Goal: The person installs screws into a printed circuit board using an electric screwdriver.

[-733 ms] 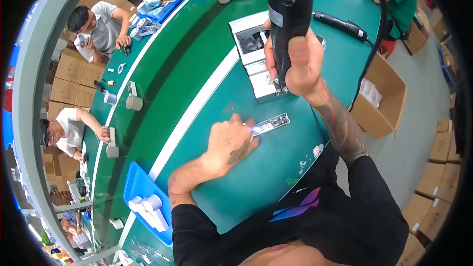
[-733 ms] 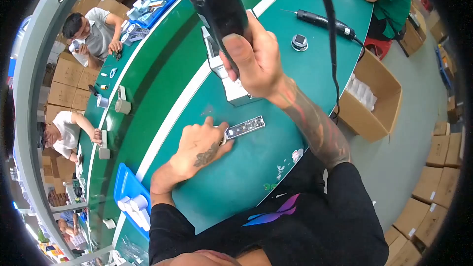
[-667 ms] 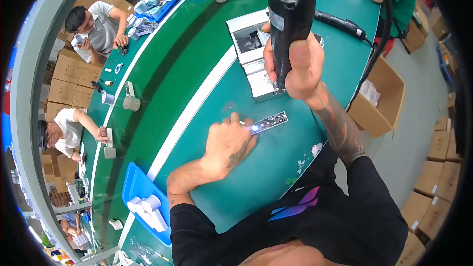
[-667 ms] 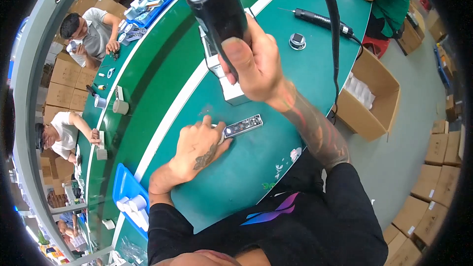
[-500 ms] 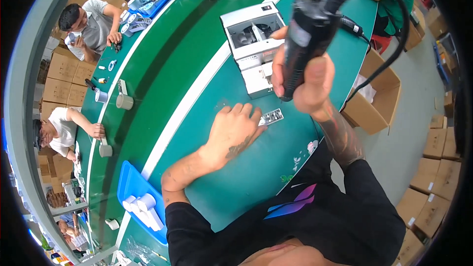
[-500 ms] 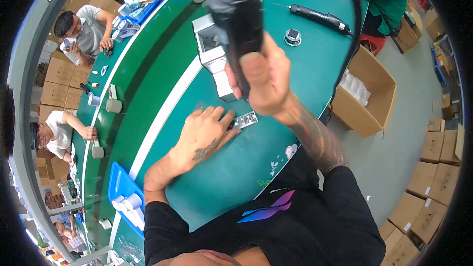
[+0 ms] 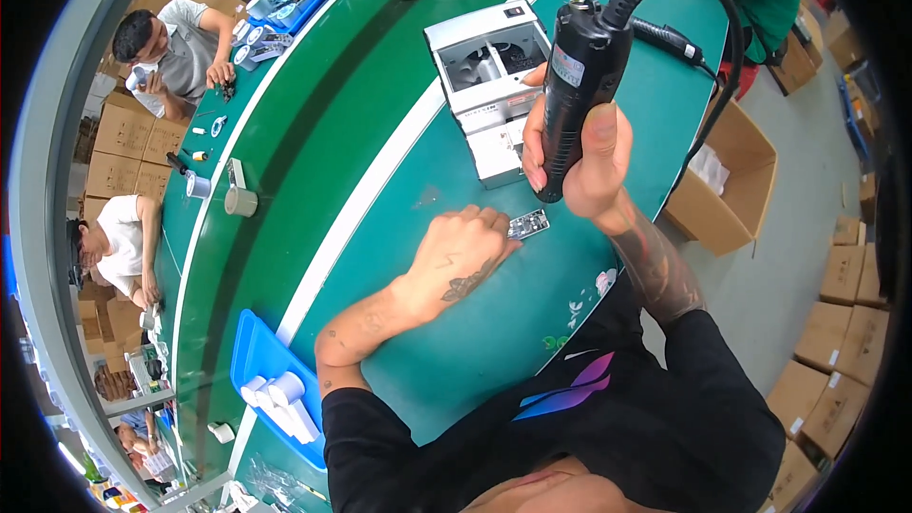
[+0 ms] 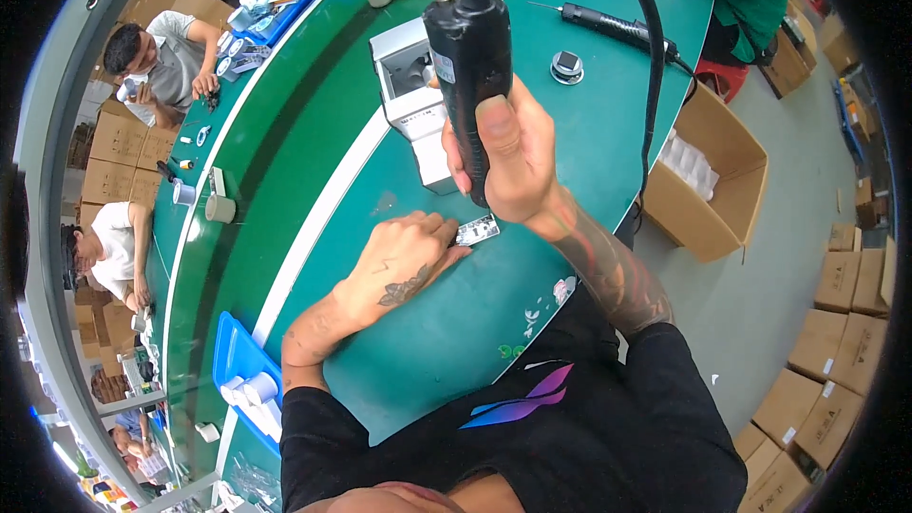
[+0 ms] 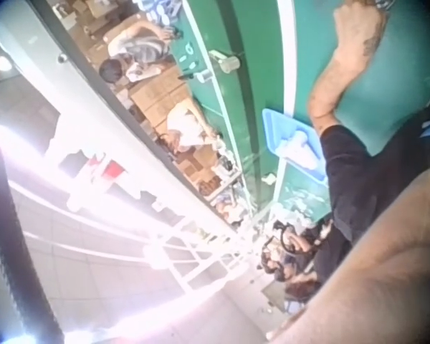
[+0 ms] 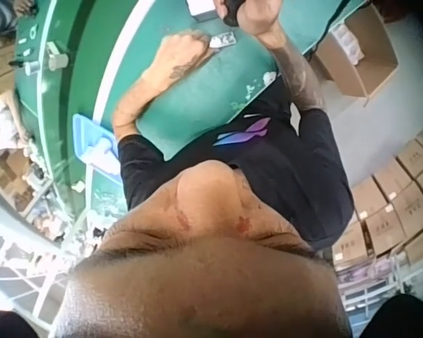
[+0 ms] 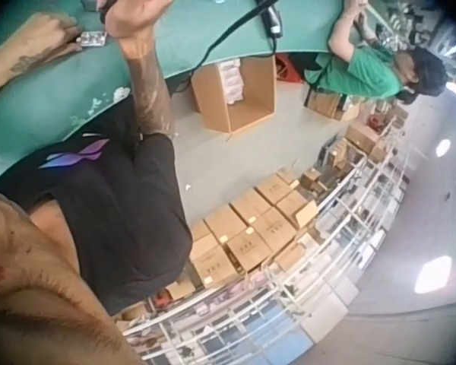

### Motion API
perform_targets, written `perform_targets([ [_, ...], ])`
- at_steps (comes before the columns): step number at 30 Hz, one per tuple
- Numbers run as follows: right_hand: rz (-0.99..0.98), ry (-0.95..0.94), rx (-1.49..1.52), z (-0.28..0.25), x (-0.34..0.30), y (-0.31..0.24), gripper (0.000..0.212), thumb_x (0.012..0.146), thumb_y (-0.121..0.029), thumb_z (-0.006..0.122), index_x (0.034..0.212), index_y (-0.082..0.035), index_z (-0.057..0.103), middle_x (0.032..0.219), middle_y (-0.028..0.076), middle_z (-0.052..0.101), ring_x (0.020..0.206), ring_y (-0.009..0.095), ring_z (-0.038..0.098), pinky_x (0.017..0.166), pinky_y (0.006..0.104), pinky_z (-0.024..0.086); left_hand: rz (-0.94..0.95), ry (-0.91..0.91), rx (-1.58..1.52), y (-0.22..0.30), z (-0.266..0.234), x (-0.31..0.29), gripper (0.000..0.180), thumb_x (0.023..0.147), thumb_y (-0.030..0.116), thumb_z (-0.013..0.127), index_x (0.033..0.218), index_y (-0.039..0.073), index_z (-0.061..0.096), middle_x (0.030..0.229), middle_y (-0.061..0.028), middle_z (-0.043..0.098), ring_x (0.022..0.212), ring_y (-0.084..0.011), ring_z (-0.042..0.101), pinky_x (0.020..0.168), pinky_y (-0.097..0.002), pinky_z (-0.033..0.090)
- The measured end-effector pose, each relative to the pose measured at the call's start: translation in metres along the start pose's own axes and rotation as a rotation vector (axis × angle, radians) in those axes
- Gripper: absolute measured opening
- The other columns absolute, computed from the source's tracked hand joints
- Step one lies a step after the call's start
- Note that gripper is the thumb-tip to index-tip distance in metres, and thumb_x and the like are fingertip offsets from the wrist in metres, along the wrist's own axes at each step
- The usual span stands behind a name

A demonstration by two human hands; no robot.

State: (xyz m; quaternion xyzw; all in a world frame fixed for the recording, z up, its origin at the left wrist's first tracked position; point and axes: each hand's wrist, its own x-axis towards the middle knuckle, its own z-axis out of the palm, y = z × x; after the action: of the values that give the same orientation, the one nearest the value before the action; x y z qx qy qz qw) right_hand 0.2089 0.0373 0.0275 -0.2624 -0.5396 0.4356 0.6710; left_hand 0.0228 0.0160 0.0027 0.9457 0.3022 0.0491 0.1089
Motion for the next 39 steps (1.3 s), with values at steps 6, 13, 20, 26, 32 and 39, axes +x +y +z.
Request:
perform_targets([
  [6, 0.01, 0.003, 0.008, 0.002, -0.003, 0.001, 0.086, 0.095, -0.071, 0.037, 0.124, 0.01, 0.039, 0.063, 0.008, 0.05, 0.044, 0.011, 0.047, 0.041, 0.025, 0.041, 0.023, 0.008, -0.016, -0.001, -0.003, 0.0, 0.025, 0.088, 0.024, 0.068, 0.08, 0.002, 0.061, 0.077, -0.0119, 0.061, 0.076, -0.0278, 0.064, 0.062, -0.0392, 0.052],
  [13, -0.006, 0.014, 0.101, -0.004, -0.003, 0.004, 0.078, 0.097, -0.065, 0.041, 0.126, 0.008, 0.045, 0.067, 0.006, 0.055, 0.049, 0.008, 0.05, 0.044, 0.0219, 0.039, 0.02, 0.0, -0.03, -0.002, -0.003, 0.0, 0.026, 0.088, 0.024, 0.068, 0.081, 0.001, 0.06, 0.078, -0.0127, 0.06, 0.076, -0.0288, 0.064, 0.062, -0.0399, 0.052],
  [20, -0.019, 0.017, 0.128, -0.005, -0.005, 0.005, 0.079, 0.098, -0.065, 0.039, 0.126, 0.01, 0.044, 0.066, 0.007, 0.054, 0.048, 0.008, 0.049, 0.043, 0.0216, 0.038, 0.017, -0.032, -0.058, -0.003, -0.004, 0.0, 0.026, 0.089, 0.025, 0.067, 0.081, 0.0, 0.06, 0.079, -0.0135, 0.061, 0.077, -0.0298, 0.064, 0.063, -0.0411, 0.053],
  [26, -0.012, 0.006, 0.135, -0.008, -0.007, 0.008, 0.08, 0.097, -0.065, 0.041, 0.125, 0.009, 0.044, 0.066, 0.007, 0.054, 0.048, 0.008, 0.049, 0.043, 0.0218, 0.038, 0.018, -0.027, -0.064, -0.005, -0.004, 0.003, 0.027, 0.089, 0.025, 0.067, 0.081, 0.0, 0.061, 0.08, -0.0138, 0.062, 0.078, -0.0303, 0.064, 0.063, -0.0415, 0.053],
  [32, 0.006, -0.028, 0.112, -0.002, -0.008, 0.006, 0.081, 0.095, -0.067, 0.045, 0.124, 0.008, 0.047, 0.067, 0.007, 0.055, 0.049, 0.007, 0.048, 0.044, 0.0221, 0.037, 0.001, -0.015, -0.063, -0.002, -0.005, 0.0, 0.026, 0.088, 0.025, 0.068, 0.081, 0.001, 0.061, 0.079, -0.0131, 0.061, 0.078, -0.0294, 0.064, 0.064, -0.0417, 0.053],
  [39, 0.106, -0.055, 0.101, 0.0, -0.011, 0.009, 0.094, 0.084, -0.077, 0.053, 0.123, 0.008, 0.039, 0.064, 0.008, 0.051, 0.046, 0.011, 0.049, 0.041, 0.0253, 0.04, -0.003, -0.018, -0.053, -0.003, -0.002, -0.001, 0.026, 0.089, 0.025, 0.066, 0.083, 0.001, 0.061, 0.08, -0.0128, 0.061, 0.079, -0.0298, 0.063, 0.065, -0.0416, 0.052],
])
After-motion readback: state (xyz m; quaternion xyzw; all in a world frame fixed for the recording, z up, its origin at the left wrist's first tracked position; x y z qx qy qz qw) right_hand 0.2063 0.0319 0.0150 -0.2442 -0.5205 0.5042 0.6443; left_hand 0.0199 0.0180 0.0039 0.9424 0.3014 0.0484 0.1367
